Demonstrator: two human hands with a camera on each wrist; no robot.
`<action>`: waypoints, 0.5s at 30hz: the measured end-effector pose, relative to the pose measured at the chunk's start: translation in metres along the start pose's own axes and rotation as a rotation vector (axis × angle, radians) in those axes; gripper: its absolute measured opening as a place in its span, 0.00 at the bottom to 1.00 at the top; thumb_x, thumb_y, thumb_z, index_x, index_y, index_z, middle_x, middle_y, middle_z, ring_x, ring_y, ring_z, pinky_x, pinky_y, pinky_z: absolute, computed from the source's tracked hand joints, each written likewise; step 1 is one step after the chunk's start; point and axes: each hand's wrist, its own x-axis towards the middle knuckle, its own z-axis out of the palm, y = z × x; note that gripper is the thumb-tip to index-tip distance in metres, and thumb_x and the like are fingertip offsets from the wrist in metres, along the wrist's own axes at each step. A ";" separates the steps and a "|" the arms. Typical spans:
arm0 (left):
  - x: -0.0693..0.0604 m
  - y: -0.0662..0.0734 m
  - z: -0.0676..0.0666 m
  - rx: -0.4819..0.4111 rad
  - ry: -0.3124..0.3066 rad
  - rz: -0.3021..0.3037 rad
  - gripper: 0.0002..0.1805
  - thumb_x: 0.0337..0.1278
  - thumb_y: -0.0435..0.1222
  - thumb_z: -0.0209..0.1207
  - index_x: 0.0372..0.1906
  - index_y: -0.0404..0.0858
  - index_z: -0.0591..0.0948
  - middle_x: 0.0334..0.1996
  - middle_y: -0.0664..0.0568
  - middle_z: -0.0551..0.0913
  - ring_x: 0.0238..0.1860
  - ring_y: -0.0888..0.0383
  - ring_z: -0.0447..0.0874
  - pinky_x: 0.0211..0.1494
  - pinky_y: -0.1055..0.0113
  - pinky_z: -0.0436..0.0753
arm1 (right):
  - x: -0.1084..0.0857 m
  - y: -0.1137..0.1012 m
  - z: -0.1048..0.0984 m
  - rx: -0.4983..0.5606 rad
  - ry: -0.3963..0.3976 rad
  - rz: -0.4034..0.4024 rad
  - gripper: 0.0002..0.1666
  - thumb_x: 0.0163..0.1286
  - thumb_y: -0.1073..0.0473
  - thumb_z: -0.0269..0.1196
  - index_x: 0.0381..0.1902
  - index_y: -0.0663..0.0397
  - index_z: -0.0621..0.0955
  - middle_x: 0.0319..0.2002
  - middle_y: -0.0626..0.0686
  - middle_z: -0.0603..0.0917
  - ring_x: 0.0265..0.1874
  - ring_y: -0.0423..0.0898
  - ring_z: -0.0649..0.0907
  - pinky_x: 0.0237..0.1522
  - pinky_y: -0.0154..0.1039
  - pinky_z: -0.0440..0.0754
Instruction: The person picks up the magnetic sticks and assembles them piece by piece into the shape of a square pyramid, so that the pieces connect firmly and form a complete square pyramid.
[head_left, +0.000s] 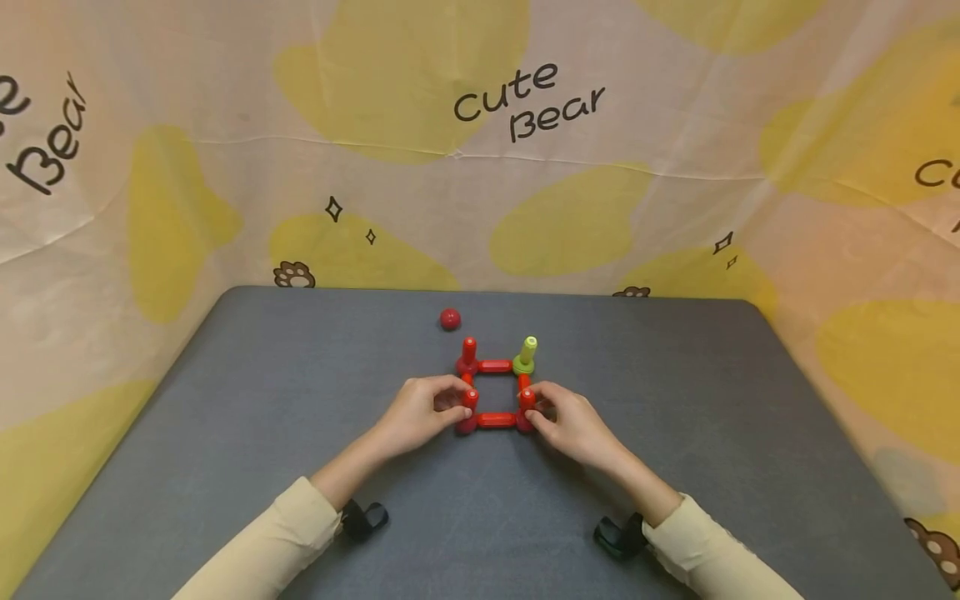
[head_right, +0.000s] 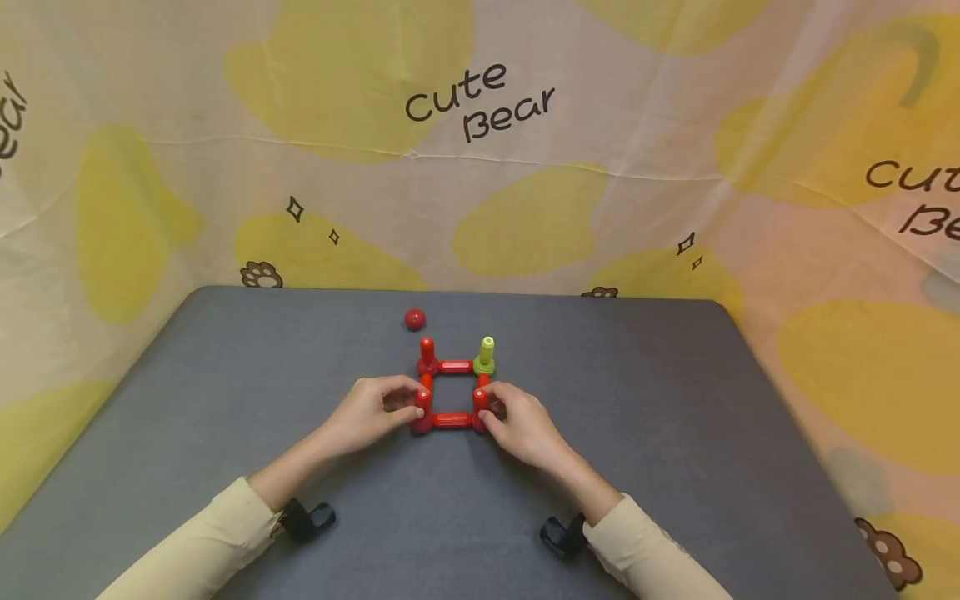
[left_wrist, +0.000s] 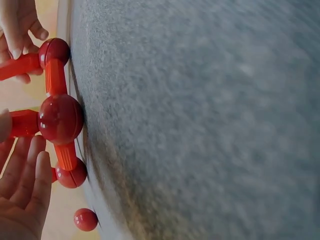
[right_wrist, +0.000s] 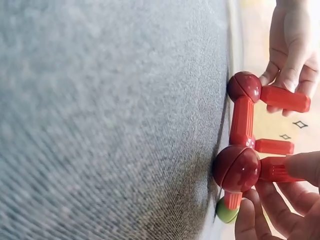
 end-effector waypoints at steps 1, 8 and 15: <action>0.001 0.001 0.001 0.000 0.001 -0.001 0.12 0.44 0.33 0.68 0.38 0.42 0.82 0.27 0.57 0.82 0.26 0.66 0.78 0.32 0.74 0.78 | 0.001 0.000 0.000 -0.002 -0.001 0.001 0.10 0.59 0.63 0.63 0.40 0.49 0.79 0.37 0.46 0.81 0.36 0.41 0.82 0.38 0.39 0.79; 0.007 0.002 0.006 -0.004 -0.010 -0.027 0.12 0.45 0.34 0.67 0.39 0.40 0.82 0.26 0.56 0.82 0.24 0.65 0.78 0.29 0.73 0.78 | 0.007 0.000 0.000 -0.036 -0.009 -0.022 0.08 0.59 0.62 0.64 0.38 0.51 0.79 0.33 0.46 0.80 0.32 0.41 0.80 0.36 0.37 0.78; 0.012 0.003 0.010 0.024 0.001 -0.035 0.12 0.45 0.35 0.68 0.39 0.39 0.82 0.25 0.56 0.81 0.23 0.65 0.77 0.27 0.73 0.77 | 0.012 0.000 0.002 -0.069 -0.022 -0.059 0.07 0.59 0.61 0.64 0.36 0.52 0.78 0.27 0.46 0.77 0.28 0.39 0.77 0.32 0.33 0.76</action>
